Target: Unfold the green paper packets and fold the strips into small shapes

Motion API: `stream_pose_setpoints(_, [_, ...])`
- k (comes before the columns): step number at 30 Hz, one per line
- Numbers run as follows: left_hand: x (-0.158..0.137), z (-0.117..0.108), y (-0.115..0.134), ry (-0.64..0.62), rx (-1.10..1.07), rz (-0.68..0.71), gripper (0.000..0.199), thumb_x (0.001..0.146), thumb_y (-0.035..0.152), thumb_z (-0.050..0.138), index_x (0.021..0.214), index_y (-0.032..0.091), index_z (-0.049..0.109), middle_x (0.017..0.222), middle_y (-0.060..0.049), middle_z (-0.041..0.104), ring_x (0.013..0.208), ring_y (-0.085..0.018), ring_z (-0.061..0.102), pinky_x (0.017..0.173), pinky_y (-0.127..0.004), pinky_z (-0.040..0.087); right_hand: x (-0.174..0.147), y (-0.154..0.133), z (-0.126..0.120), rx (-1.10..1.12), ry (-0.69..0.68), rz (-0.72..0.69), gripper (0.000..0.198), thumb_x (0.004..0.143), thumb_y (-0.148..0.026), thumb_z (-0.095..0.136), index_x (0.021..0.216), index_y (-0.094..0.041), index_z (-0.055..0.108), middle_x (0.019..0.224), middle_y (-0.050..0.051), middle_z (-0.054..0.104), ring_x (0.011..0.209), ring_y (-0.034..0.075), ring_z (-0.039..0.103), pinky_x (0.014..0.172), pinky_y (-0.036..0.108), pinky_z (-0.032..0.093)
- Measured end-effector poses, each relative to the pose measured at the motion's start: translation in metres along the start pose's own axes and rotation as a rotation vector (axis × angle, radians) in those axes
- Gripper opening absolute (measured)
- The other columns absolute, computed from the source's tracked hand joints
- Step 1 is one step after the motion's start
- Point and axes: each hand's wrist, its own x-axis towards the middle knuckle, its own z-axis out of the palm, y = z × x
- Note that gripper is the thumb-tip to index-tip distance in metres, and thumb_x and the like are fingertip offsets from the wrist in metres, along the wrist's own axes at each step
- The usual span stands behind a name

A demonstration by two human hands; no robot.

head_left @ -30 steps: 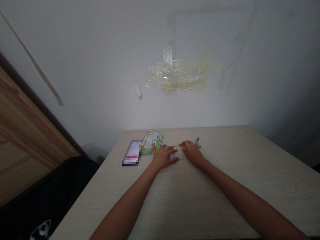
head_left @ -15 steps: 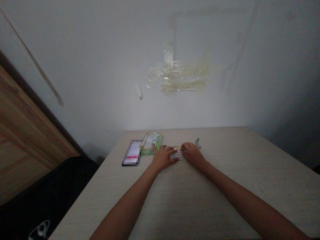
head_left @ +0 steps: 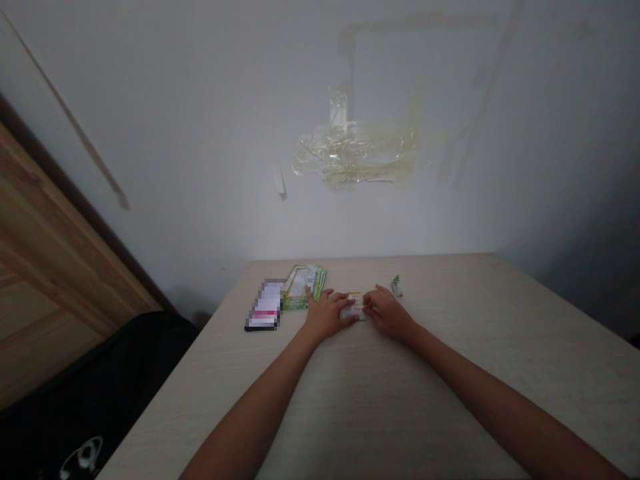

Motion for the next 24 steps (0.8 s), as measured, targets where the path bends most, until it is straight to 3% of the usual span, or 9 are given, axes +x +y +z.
stream_pose_setpoints(14, [-0.001,0.001,0.000,0.029,-0.002,0.012,0.047,0.083,0.067,0.051,0.124,0.046,0.059,0.135,0.002,0.060,0.133,-0.035,0.039,0.105,-0.077,-0.010,-0.003,-0.015,-0.015,0.235,-0.092,0.015,0.010,0.083,-0.014,0.053,0.089,-0.023,0.053,0.081,0.000,0.061,0.079,0.018,0.059,0.110,0.049,0.032])
stream_pose_setpoints(19, [-0.001,0.000,-0.001,0.018,-0.011,0.006,0.047,0.083,0.068,0.050,0.125,0.047,0.058,0.136,0.003,0.059,0.134,-0.034,0.038,0.105,-0.077,-0.011,-0.003,-0.016,-0.017,0.313,-0.104,0.050,0.004,0.083,-0.019,0.056,0.085,-0.022,0.055,0.084,0.003,0.062,0.091,0.021,0.059,0.098,0.044,0.042])
stream_pose_setpoints(24, [0.000,0.000,0.000,0.003,-0.010,-0.005,0.046,0.083,0.067,0.051,0.124,0.047,0.058,0.136,0.004,0.059,0.134,-0.033,0.038,0.105,-0.077,-0.011,-0.003,-0.013,-0.017,0.400,-0.106,0.134,0.004,0.082,-0.022,0.059,0.086,-0.020,0.058,0.087,0.005,0.064,0.087,0.020,0.061,0.084,0.038,0.049])
